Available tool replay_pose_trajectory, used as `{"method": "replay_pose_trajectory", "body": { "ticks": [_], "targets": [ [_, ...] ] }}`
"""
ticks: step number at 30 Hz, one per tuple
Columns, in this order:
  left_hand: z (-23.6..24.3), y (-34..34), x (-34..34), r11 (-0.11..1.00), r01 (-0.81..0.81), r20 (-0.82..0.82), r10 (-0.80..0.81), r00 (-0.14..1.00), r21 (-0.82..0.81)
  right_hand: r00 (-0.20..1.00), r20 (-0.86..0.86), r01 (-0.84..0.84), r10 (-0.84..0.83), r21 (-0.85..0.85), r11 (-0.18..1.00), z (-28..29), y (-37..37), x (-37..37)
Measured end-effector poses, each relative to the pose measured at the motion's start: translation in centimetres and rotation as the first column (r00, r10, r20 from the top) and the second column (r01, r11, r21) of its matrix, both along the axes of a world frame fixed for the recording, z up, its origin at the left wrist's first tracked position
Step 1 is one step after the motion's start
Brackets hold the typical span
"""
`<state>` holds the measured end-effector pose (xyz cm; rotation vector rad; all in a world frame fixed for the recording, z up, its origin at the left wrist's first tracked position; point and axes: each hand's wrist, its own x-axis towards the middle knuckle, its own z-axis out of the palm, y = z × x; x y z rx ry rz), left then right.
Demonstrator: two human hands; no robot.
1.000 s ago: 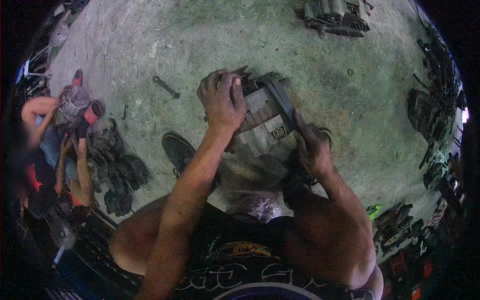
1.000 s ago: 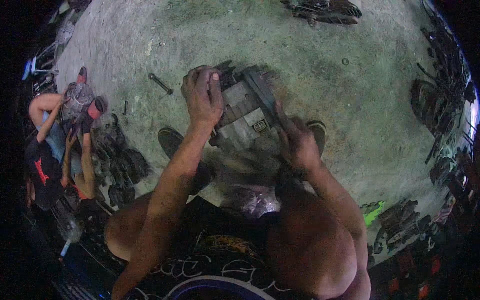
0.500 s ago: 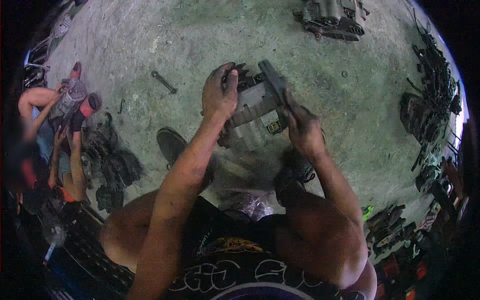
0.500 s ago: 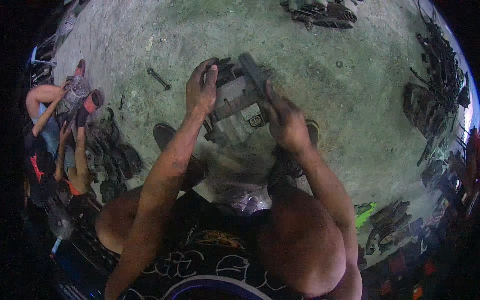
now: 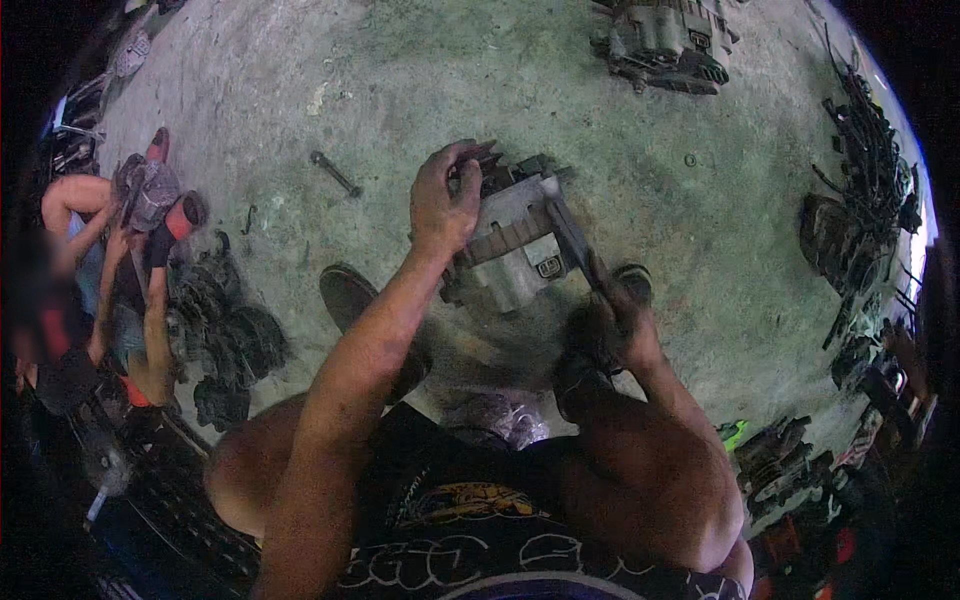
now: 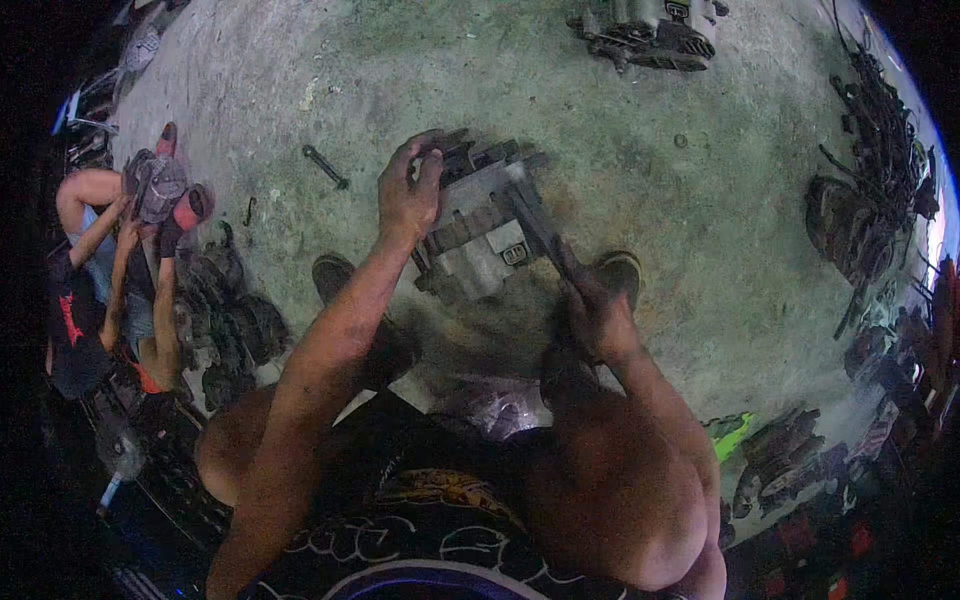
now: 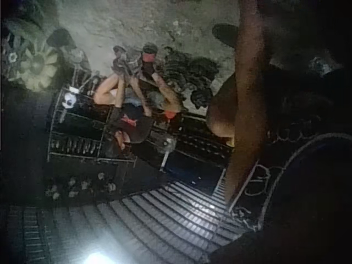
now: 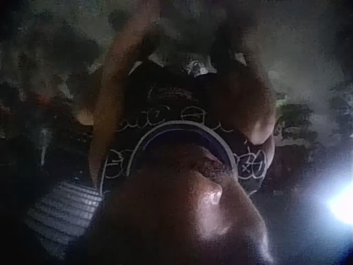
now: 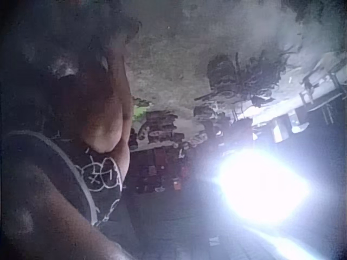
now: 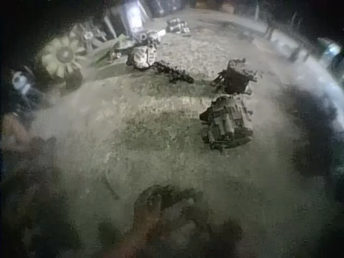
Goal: The recorder is inspecting and cleaning car alternators using a metal file while seated on a shop floor.
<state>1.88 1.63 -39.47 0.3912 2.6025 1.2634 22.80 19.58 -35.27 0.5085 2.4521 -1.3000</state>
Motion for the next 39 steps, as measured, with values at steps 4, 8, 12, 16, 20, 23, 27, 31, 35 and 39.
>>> {"method": "replay_pose_trajectory", "body": {
  "ticks": [4,8,12,16,20,23,27,31,35,39],
  "targets": [
    [0.1,-0.7,-0.7,1.0,0.015,0.035,-0.015,0.999,0.011,0.987,-0.151,0.046,-0.055,-0.066,0.997,0.3,-0.5,-1.8],
    [-0.9,-1.3,-0.3,0.997,-0.066,0.086,0.068,0.994,-0.026,0.998,-0.044,0.041,-0.048,-0.139,0.989,0.2,-0.5,-6.2],
    [-0.8,-1.8,-0.6,0.999,-0.008,0.082,0.005,0.997,0.033,0.993,-0.11,-0.031,0.028,-0.026,0.999,-1.5,-0.8,1.3],
    [0.5,-0.4,-0.3,0.999,-0.036,0.082,0.034,0.996,0.024,0.994,-0.001,-0.108,0.108,0.026,0.994,0.9,0.0,-0.4],
    [0.3,0.7,0.0,0.99,-0.009,-0.071,-0.001,0.998,-0.139,0.989,-0.127,0.058,-0.07,-0.099,0.993,-1.4,0.2,-4.4],
    [-0.1,0.2,0.2,0.988,0.006,-0.087,-0.02,0.996,-0.154,0.997,-0.068,0.024,-0.027,-0.044,0.999,-1.2,-0.4,-1.5],
    [0.7,0.4,-0.2,0.994,0.018,-0.109,-0.03,0.994,-0.105,0.998,-0.006,0.057,-0.057,0.005,0.998,-0.9,-0.4,3.7],
    [0.0,1.4,0.3,0.996,0.02,-0.093,-0.028,0.995,-0.087,0.995,-0.091,0.046,-0.044,0.025,0.999,-1.0,0.3,-1.5],
    [0.5,0.2,-0.1,0.99,-0.049,-0.066,0.041,0.997,-0.135,0.988,-0.133,0.071,-0.076,-0.04,0.997,-3.1,-0.7,-3.2],
    [0.0,0.3,-0.4,0.976,-0.019,0.016,0.023,1.0,-0.215,0.992,0.111,0.067,-0.061,-0.054,0.996,-4.0,-0.2,3.5]
  ]
}}
